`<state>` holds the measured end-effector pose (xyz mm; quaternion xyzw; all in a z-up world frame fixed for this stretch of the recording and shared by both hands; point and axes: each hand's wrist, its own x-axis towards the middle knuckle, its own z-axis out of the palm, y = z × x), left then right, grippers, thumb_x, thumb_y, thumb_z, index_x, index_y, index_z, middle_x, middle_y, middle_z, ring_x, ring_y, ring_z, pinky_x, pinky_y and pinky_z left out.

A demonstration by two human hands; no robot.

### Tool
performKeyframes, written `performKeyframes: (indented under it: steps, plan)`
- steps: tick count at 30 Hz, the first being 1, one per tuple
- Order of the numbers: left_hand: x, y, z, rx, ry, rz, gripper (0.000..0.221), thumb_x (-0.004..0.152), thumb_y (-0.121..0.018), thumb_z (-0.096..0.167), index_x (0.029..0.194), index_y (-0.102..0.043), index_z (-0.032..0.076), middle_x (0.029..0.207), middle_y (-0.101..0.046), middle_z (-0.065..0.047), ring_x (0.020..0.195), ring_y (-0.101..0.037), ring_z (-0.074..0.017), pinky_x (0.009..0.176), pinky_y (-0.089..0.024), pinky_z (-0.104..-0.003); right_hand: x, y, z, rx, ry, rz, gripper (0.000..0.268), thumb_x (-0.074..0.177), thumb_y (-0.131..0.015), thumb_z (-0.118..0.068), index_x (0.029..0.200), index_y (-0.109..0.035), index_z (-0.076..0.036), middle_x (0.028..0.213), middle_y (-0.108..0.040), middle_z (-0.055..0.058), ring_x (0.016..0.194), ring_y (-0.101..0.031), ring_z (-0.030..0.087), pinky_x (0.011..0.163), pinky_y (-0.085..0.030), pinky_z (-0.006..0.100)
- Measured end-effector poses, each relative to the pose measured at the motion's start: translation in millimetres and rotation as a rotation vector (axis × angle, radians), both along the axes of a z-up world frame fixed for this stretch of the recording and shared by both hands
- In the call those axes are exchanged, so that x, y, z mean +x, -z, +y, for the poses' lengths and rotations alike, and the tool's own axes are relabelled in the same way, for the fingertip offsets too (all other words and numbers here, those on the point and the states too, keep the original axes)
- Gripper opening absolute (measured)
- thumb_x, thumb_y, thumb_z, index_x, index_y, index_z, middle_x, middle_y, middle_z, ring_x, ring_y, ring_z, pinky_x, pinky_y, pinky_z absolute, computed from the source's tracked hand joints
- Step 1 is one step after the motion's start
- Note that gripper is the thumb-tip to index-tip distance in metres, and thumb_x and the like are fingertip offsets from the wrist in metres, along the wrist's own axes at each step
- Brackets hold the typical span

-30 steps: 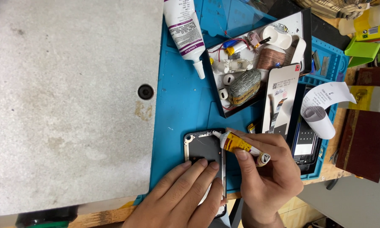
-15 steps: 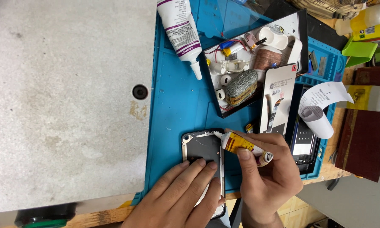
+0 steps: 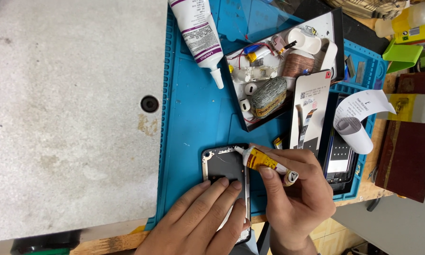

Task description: Applying adhesive and installing a small component into a smartphone frame

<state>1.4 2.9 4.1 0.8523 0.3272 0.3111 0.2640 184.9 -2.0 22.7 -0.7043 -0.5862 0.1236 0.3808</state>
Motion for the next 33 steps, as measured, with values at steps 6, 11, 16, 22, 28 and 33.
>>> performKeyframes:
  steps: [6, 11, 16, 22, 28, 33]
  plan:
    - [0.2, -0.9, 1.7, 0.003, -0.01, -0.008, 0.03, 0.119, -0.054, 0.031, 0.125, -0.073, 0.009, 0.136, -0.077, -0.015, 0.13, -0.073, -0.0299, 0.113, -0.057, -0.044, 0.3, 0.8, 0.0, 0.003, 0.002, -0.034, 0.015, 0.097, -0.075, -0.005, 0.103, -0.066, 0.006, 0.104, -0.078, 0.026, 0.091, -0.078, 0.03, 0.084, -0.063, 0.034]
    - [-0.7, 2.0, 2.4, 0.058, 0.001, -0.002, 0.031, 0.12, -0.052, 0.029, 0.126, -0.072, 0.007, 0.136, -0.077, -0.016, 0.128, -0.074, -0.0309, 0.112, -0.059, -0.043, 1.5, 2.1, -2.5, 0.006, 0.012, -0.06, 0.016, 0.096, -0.077, -0.003, 0.103, -0.065, 0.006, 0.102, -0.076, 0.026, 0.091, -0.076, 0.032, 0.084, -0.062, 0.037]
    - [-5.3, -5.3, 3.7, -0.05, 0.037, -0.026, 0.031, 0.119, -0.054, 0.029, 0.129, -0.072, 0.006, 0.138, -0.075, -0.018, 0.131, -0.071, -0.0337, 0.113, -0.057, -0.049, -2.0, 5.0, -3.5, 0.122, 0.082, 0.0, 0.018, 0.1, -0.07, -0.008, 0.102, -0.06, 0.008, 0.101, -0.072, 0.03, 0.088, -0.072, 0.034, 0.079, -0.058, 0.037]
    - [-5.8, -7.6, 8.2, 0.081, 0.01, -0.111, 0.03, 0.111, -0.075, 0.025, 0.13, -0.072, 0.002, 0.135, -0.074, -0.02, 0.126, -0.072, -0.0359, 0.108, -0.062, -0.05, 11.4, 4.1, -4.8, 0.378, 0.15, 0.235, 0.032, 0.113, -0.061, -0.03, 0.112, -0.048, -0.001, 0.114, -0.061, 0.031, 0.102, -0.071, 0.041, 0.086, -0.069, 0.05]
    - [0.1, -24.8, -9.8, -0.064, -0.127, -0.395, 0.033, 0.099, -0.087, 0.009, 0.13, -0.076, 0.004, 0.112, -0.072, -0.011, 0.101, -0.071, -0.027, 0.091, -0.061, -0.039, 42.6, -15.3, -48.1, 0.309, 0.101, 1.1, 0.03, 0.109, -0.072, -0.026, 0.126, -0.059, -0.004, 0.113, -0.073, 0.032, 0.105, -0.078, 0.047, 0.08, -0.073, 0.049]
    - [13.7, -54.6, -38.6, -0.119, -0.17, -0.547, 0.028, 0.097, -0.085, 0.005, 0.124, -0.079, 0.007, 0.103, -0.072, -0.008, 0.09, -0.073, -0.0194, 0.081, -0.059, -0.029, 31.8, -30.8, -87.6, 0.105, -0.151, 1.692, 0.026, 0.116, -0.061, -0.017, 0.133, -0.057, 0.002, 0.108, -0.064, 0.036, 0.098, -0.077, 0.052, 0.086, -0.072, 0.052]
